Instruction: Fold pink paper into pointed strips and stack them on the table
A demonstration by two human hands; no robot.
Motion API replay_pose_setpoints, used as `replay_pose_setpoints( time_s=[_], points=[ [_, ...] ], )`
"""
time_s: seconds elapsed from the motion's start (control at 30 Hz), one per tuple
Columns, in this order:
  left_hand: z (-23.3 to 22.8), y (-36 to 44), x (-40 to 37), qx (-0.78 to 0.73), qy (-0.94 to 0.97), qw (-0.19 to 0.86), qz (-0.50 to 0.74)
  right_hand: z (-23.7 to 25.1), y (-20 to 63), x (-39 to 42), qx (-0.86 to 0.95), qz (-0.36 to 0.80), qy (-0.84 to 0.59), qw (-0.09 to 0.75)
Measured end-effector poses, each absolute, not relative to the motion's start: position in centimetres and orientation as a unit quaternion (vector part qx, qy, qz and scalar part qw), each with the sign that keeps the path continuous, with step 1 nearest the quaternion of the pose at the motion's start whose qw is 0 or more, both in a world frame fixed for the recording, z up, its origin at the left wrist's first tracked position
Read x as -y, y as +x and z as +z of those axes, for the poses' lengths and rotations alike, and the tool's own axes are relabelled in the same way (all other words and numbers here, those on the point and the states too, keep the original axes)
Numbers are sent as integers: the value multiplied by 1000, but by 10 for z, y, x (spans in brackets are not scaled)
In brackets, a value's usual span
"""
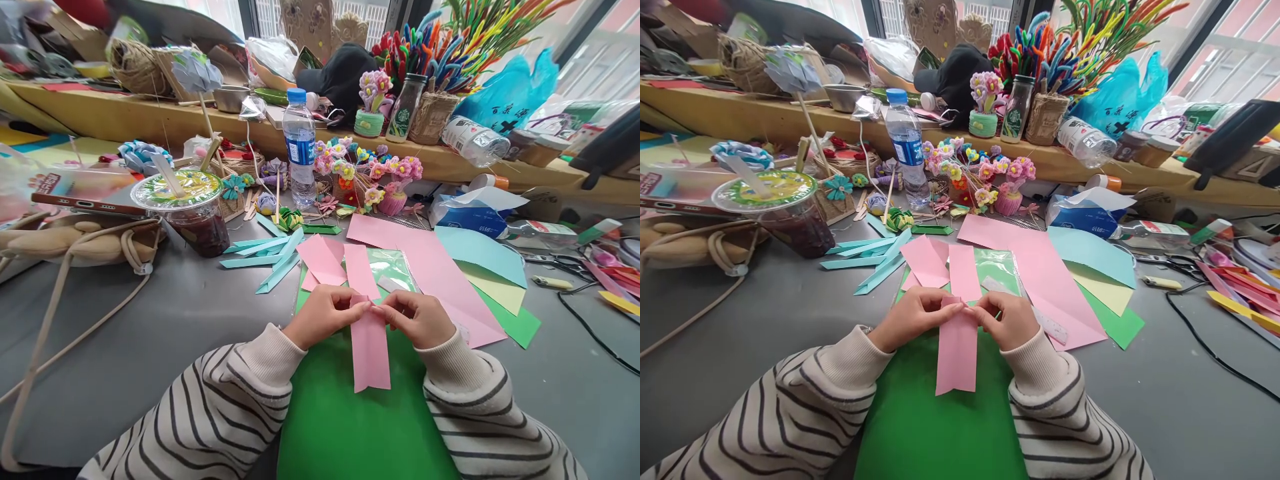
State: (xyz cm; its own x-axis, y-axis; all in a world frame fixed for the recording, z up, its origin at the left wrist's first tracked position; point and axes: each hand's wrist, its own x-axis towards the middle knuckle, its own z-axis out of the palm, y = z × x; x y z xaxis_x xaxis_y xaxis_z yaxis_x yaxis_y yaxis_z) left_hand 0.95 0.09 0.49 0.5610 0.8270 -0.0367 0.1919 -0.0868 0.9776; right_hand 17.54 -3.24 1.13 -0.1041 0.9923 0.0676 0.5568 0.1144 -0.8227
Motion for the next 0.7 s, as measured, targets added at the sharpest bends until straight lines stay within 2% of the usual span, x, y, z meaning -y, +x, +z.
replay_pose_setpoints(
  time_s=[0.37, 0.7],
  points=[
    [7, 9, -1, -367, 679, 588, 242, 12, 175, 31, 621, 404, -559, 371],
    [14, 4, -5, -329, 744, 556, 170, 21, 183, 33, 669, 462, -506, 290]
  ],
)
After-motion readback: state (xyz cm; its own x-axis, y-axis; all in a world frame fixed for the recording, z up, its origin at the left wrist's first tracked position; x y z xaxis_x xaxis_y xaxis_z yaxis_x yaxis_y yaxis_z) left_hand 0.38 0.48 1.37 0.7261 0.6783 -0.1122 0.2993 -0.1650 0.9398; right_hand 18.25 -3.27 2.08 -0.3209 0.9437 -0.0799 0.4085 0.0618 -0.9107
